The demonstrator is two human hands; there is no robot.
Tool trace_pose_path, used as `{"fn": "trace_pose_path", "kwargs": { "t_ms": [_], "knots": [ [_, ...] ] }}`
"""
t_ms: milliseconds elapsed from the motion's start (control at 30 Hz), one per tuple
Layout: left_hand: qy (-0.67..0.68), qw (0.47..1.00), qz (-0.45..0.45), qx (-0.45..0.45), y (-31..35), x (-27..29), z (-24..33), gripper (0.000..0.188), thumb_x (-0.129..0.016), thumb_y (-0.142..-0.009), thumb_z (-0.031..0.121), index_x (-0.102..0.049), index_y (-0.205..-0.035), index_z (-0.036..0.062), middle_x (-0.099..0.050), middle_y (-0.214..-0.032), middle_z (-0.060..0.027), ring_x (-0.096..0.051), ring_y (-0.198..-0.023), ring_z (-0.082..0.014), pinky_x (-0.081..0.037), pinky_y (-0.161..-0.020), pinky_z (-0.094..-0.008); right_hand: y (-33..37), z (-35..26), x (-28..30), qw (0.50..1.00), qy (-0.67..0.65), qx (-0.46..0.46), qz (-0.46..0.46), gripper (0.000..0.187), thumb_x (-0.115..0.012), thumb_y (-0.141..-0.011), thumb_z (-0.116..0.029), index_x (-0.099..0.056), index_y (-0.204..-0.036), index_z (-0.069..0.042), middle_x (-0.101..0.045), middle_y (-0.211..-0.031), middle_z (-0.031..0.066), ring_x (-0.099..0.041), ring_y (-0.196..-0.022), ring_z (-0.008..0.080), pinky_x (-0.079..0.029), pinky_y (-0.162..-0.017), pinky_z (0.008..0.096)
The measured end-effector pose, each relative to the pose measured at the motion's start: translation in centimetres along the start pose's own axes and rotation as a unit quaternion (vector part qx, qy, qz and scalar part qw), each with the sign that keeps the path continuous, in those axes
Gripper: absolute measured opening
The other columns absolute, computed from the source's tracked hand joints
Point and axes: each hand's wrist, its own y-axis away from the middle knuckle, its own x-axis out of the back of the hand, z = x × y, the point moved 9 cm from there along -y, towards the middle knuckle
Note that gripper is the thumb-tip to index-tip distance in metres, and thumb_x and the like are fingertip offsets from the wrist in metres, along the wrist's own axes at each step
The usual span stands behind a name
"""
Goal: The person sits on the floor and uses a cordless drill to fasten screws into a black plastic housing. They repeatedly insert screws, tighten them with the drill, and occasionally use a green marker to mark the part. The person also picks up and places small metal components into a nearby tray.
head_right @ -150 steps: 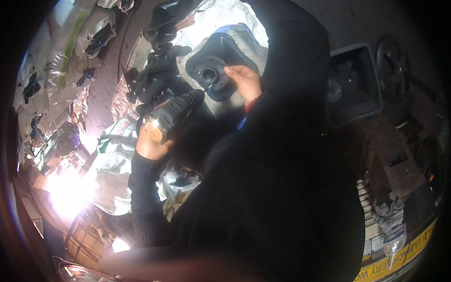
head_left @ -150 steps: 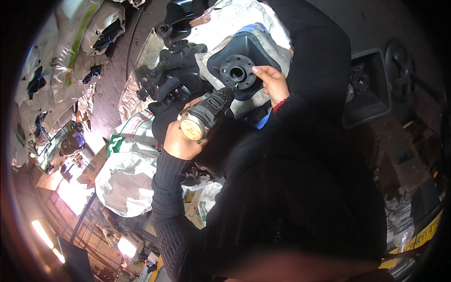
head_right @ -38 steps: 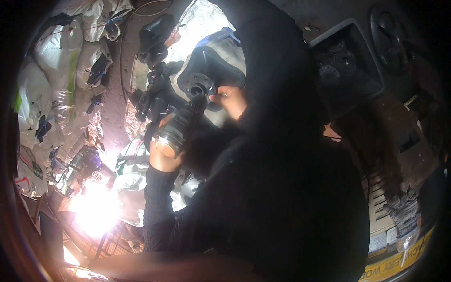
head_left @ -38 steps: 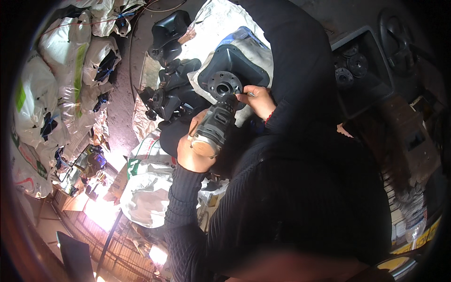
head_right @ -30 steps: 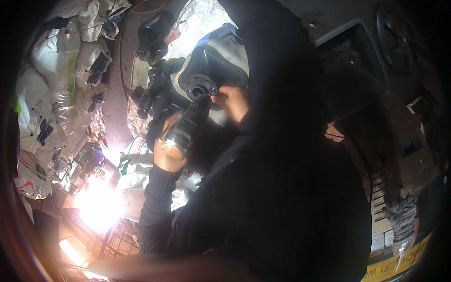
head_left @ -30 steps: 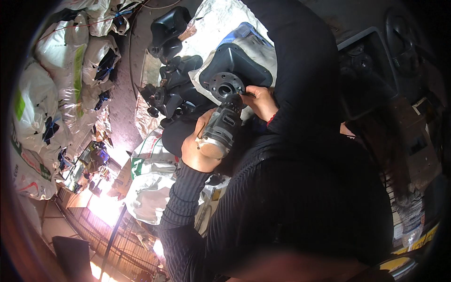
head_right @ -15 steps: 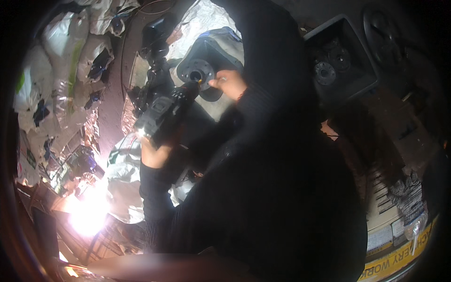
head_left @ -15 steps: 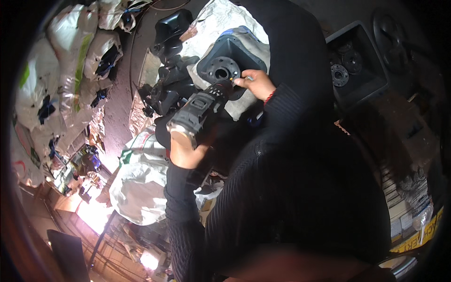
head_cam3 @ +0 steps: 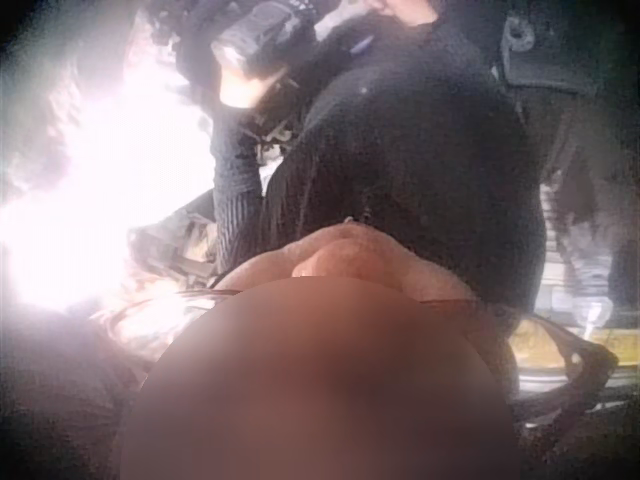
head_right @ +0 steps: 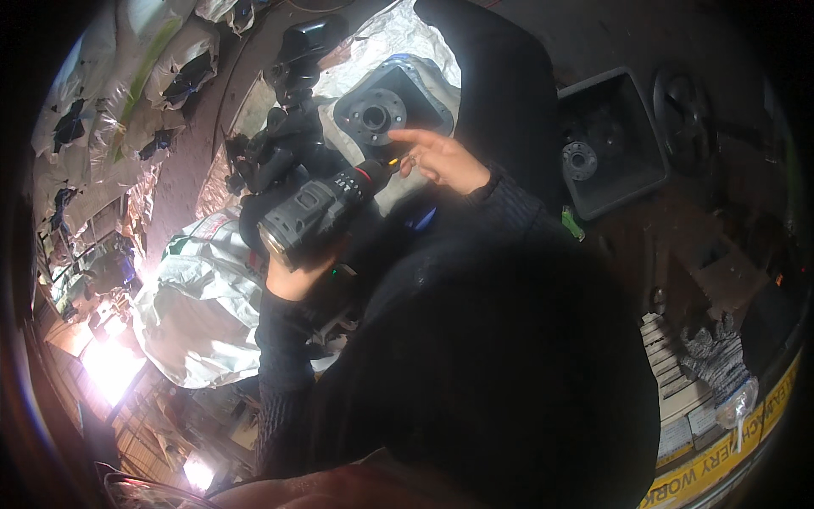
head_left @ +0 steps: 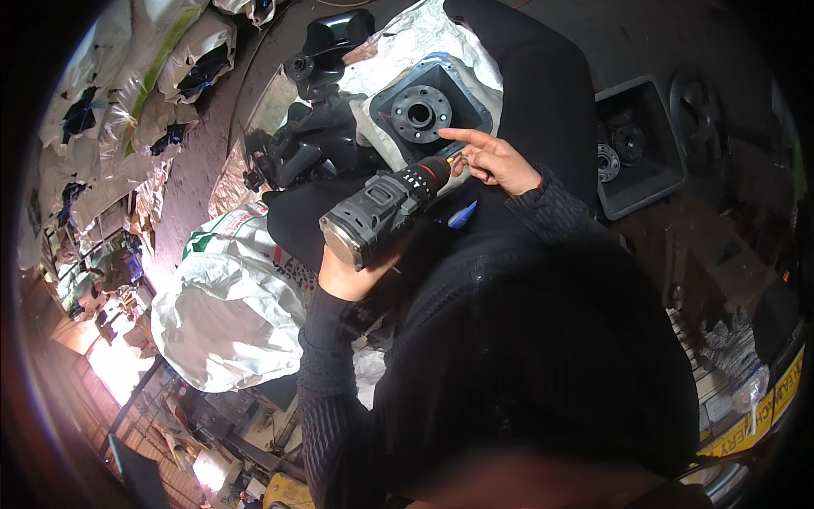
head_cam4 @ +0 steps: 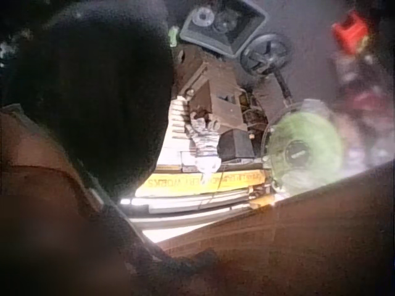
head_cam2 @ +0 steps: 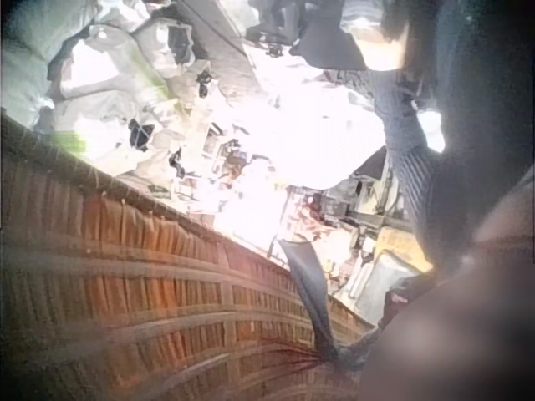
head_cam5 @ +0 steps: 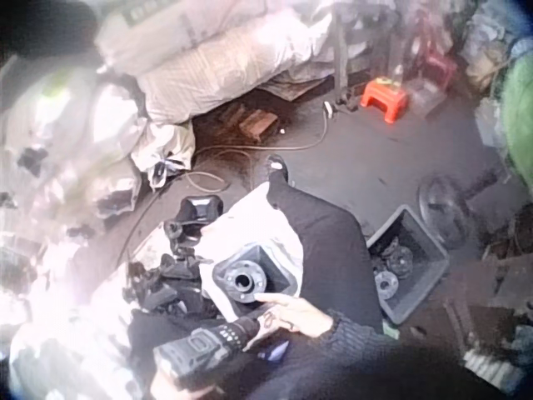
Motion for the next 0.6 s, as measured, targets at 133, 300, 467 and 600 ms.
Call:
{"fn": "trace_pose_path", "kwargs": {
  "t_ms": [133,300,467,600],
  "knots": [
    [-0.010,1.000,-0.006,-0.020,0.1,0.2,0.5,0.035,-0.072,-0.074,0.009,-0.064,-0.108,0.0042,-0.066,-0.105,-0.0119,-0.064,-0.095,-0.0260,-0.050,-0.083,-0.0356,0.0,-0.3,-0.8,0.999,0.014,0.024,-0.021,0.054,-0.043,-0.083,-0.006,-0.044,-0.137,-0.005,-0.064,-0.093,0.0018,-0.034,-0.056,-0.0005,-0.027,-0.051,0.0134],
    [0.002,1.000,-0.013,-0.005,0.5,0.3,0.0,0.035,-0.072,-0.074,0.008,-0.064,-0.108,0.0039,-0.066,-0.105,-0.0116,-0.064,-0.095,-0.0257,-0.050,-0.083,-0.0354,-0.2,-0.5,-0.9,0.999,0.003,0.031,-0.019,0.055,-0.043,-0.082,-0.006,-0.044,-0.137,-0.004,-0.065,-0.093,0.0024,-0.035,-0.056,-0.0004,-0.028,-0.051,0.0136],
    [0.050,0.999,-0.006,0.014,0.7,0.5,-0.8,0.036,-0.073,-0.073,0.007,-0.064,-0.107,0.0030,-0.066,-0.104,-0.0112,-0.064,-0.094,-0.0249,-0.050,-0.082,-0.0351,-0.3,-0.9,-0.7,0.999,0.018,0.042,-0.026,0.055,-0.043,-0.081,-0.005,-0.044,-0.137,-0.003,-0.066,-0.088,0.0032,-0.041,-0.059,0.0003,-0.032,-0.054,0.0140],
    [0.076,0.994,-0.041,0.066,0.7,0.6,-2.4,0.034,-0.074,-0.074,0.007,-0.063,-0.106,0.0016,-0.066,-0.100,-0.0097,-0.063,-0.090,-0.0219,-0.049,-0.080,-0.0336,-0.6,-1.3,-1.3,0.992,0.077,0.080,-0.067,0.057,-0.041,-0.079,-0.003,-0.045,-0.136,-0.002,-0.066,-0.085,0.0031,-0.056,-0.070,0.0054,-0.043,-0.071,0.0196]
  ]
}}
